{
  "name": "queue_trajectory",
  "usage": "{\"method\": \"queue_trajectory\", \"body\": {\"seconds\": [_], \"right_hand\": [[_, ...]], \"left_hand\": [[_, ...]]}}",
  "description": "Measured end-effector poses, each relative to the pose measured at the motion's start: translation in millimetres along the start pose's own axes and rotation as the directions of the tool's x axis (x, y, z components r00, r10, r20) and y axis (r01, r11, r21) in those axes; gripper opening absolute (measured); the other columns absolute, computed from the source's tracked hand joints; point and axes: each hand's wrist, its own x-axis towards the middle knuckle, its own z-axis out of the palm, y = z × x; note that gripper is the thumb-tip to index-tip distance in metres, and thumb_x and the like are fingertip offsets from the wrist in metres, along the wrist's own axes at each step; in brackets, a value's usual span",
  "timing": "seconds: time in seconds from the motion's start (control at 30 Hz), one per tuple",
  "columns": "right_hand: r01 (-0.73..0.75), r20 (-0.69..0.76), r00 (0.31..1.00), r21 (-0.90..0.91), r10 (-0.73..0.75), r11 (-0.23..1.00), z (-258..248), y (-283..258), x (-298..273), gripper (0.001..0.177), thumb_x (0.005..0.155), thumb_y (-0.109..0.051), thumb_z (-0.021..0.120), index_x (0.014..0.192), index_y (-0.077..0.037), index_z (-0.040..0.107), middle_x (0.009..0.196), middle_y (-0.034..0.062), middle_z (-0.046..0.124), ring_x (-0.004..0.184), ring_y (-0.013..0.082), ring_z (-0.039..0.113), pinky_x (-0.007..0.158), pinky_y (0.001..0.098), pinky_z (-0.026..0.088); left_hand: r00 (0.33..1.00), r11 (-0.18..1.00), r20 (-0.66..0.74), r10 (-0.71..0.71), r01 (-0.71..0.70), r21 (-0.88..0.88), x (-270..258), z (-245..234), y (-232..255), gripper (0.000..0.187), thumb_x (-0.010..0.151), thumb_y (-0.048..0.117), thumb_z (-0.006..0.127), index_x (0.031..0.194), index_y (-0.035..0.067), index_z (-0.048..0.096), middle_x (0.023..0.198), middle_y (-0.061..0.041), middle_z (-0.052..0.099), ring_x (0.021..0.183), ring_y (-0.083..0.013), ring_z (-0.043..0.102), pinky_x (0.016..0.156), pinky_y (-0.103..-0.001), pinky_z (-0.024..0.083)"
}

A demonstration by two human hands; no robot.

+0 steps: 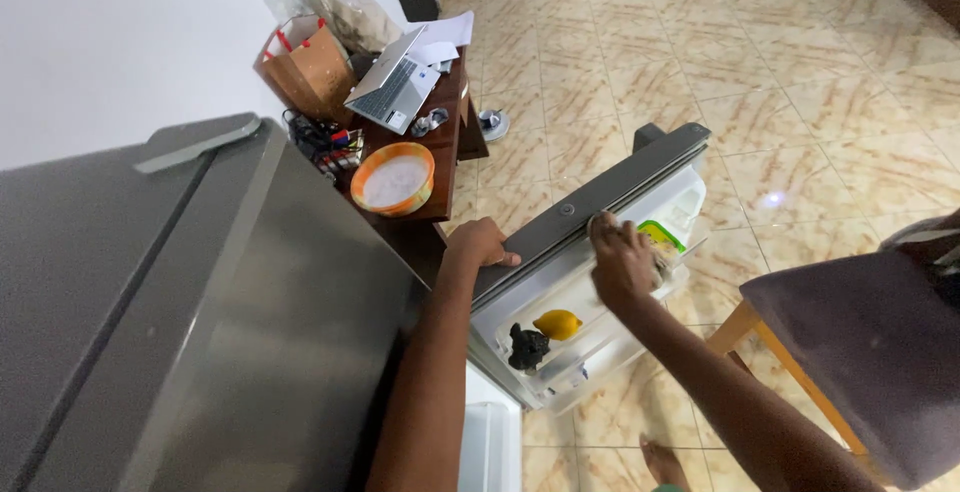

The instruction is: Cleaning the internal seals and surfaces of a refrigerator using a cloth and soapy water.

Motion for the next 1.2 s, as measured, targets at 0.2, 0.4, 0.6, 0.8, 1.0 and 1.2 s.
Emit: {"method": "queue_trajectory", "body": {"seconds": [0.2,0.4,0.6,0.8,1.0,1.2], "right_hand": [[0.162,0.202,0.970,-0.143,-0.132,0.976,-67,-93,0,0.084,0.058,-0.030,0.077,0.130,0.008,0.056,0.139,0.0256,0.049,0.119,0.0380,0.046,0.095,0.0494,0.044],[0.192,-0.029,0.981,0.274,-0.191,0.943,-26,-157,-31,0.030,0.084,-0.013,0.061,0.104,0.010,0.063,0.117,0.0213,0.058,0.110,0.0354,0.051,0.089,0.0438,0.044],[0.204,-0.113,0.978,0.661,-0.173,0.722,-39,-186,-58,0.033,0.086,-0.004,0.063,0.117,0.002,0.067,0.108,0.0213,0.064,0.094,0.0364,0.056,0.074,0.0464,0.050],[-0.526,0.468,0.841,0.823,-0.271,-0.215,13,-63,-33,0.035,0.088,0.012,0.065,0.122,0.007,0.071,0.108,0.0186,0.074,0.093,0.0258,0.072,0.080,0.0382,0.063],[-0.502,0.469,0.843,0.509,-0.264,-0.699,-49,-3,-35,0.049,0.079,0.003,0.061,0.127,0.002,0.065,0.107,0.0124,0.071,0.094,0.0242,0.071,0.090,0.0413,0.059],[-0.427,0.314,0.895,0.400,-0.316,-0.811,-78,22,-35,0.041,0.083,-0.015,0.067,0.118,0.005,0.067,0.101,0.0172,0.073,0.091,0.0303,0.072,0.086,0.0445,0.059]], "left_hand": [[0.996,0.983,0.061,0.058,-0.068,0.169,24,2,-9,0.071,0.076,0.068,0.079,0.112,0.007,0.079,0.117,-0.011,0.076,0.108,-0.0315,0.073,0.091,-0.045,0.058],[0.999,0.995,-0.034,0.005,-0.002,0.102,11,-3,-7,0.074,0.069,0.066,0.087,0.113,0.007,0.078,0.116,-0.011,0.073,0.111,-0.0313,0.070,0.091,-0.044,0.057],[0.999,0.988,0.033,0.041,-0.045,0.145,11,-6,-1,0.067,0.073,0.064,0.085,0.101,0.003,0.080,0.102,-0.013,0.079,0.097,-0.0311,0.077,0.082,-0.045,0.059],[0.982,0.992,-0.147,-0.120,0.125,0.025,0,4,6,0.072,0.067,0.061,0.095,0.098,0.002,0.067,0.096,-0.015,0.070,0.090,-0.0316,0.070,0.070,-0.046,0.056],[0.961,0.987,-0.267,-0.076,0.035,-0.156,-35,13,1,0.060,0.067,0.054,0.093,0.082,0.001,0.069,0.072,-0.010,0.069,0.068,-0.0264,0.072,0.056,-0.043,0.053],[0.825,0.940,-0.551,-0.123,-0.081,-0.331,-55,53,-12,0.065,0.069,0.056,0.092,0.092,0.001,0.067,0.083,-0.018,0.073,0.080,-0.0346,0.072,0.062,-0.045,0.054]]}}
